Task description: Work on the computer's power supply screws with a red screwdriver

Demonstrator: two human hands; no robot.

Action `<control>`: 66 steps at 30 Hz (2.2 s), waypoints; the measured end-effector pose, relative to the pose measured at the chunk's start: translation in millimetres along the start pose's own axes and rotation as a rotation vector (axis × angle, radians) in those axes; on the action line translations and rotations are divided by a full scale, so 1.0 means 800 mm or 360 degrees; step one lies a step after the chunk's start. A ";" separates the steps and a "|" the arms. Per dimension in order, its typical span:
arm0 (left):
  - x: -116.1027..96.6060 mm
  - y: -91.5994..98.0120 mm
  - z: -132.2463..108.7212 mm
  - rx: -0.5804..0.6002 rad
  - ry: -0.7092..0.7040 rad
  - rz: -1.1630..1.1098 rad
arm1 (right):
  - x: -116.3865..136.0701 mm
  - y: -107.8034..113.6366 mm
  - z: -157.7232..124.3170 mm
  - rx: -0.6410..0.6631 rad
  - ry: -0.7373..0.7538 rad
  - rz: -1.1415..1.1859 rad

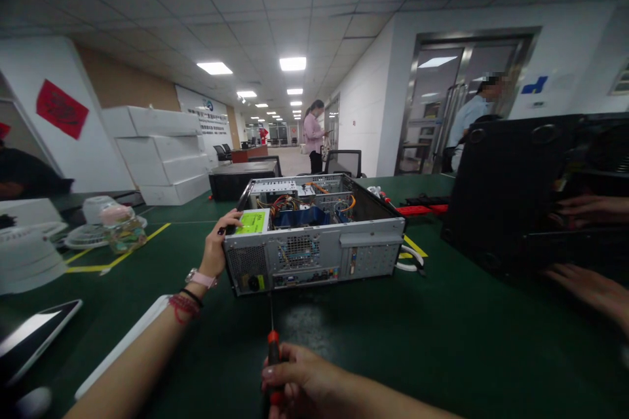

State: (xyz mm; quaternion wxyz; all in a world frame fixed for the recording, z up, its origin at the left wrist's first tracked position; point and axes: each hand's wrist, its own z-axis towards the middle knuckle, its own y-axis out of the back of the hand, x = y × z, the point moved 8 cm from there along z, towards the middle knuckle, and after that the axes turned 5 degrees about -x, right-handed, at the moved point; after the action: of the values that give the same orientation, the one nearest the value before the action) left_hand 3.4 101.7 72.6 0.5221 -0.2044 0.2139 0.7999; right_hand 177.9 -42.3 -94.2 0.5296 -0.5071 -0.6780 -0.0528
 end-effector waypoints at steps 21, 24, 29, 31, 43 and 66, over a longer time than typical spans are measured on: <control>-0.005 0.001 0.000 -0.0007 -0.0019 0.0001 | 0.004 -0.001 -0.003 0.0053 0.0021 -0.0033; -0.004 0.001 0.000 -0.0007 -0.0033 -0.0002 | 0.004 -0.003 -0.005 0.0050 -0.0006 -0.0046; -0.005 0.000 0.000 0.0002 -0.0020 0.0032 | 0.000 0.004 -0.004 -0.0137 0.0036 0.0016; -0.006 0.000 0.001 0.0003 -0.0021 0.0043 | -0.001 0.006 -0.004 -0.0217 0.0073 0.0039; -0.012 -0.001 0.001 0.0000 -0.0030 0.0045 | 0.001 -0.002 -0.007 -0.0002 0.0051 0.0034; -0.011 -0.001 0.001 0.0018 0.0000 0.0088 | -0.006 0.001 -0.008 -0.0108 -0.0005 0.0228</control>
State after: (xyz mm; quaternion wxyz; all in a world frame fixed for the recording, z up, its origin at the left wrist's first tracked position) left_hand 7.0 95.6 77.8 0.5011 -0.1955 0.2241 0.8127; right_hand 182.5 -49.1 -95.6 0.5133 -0.5721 -0.6386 -0.0367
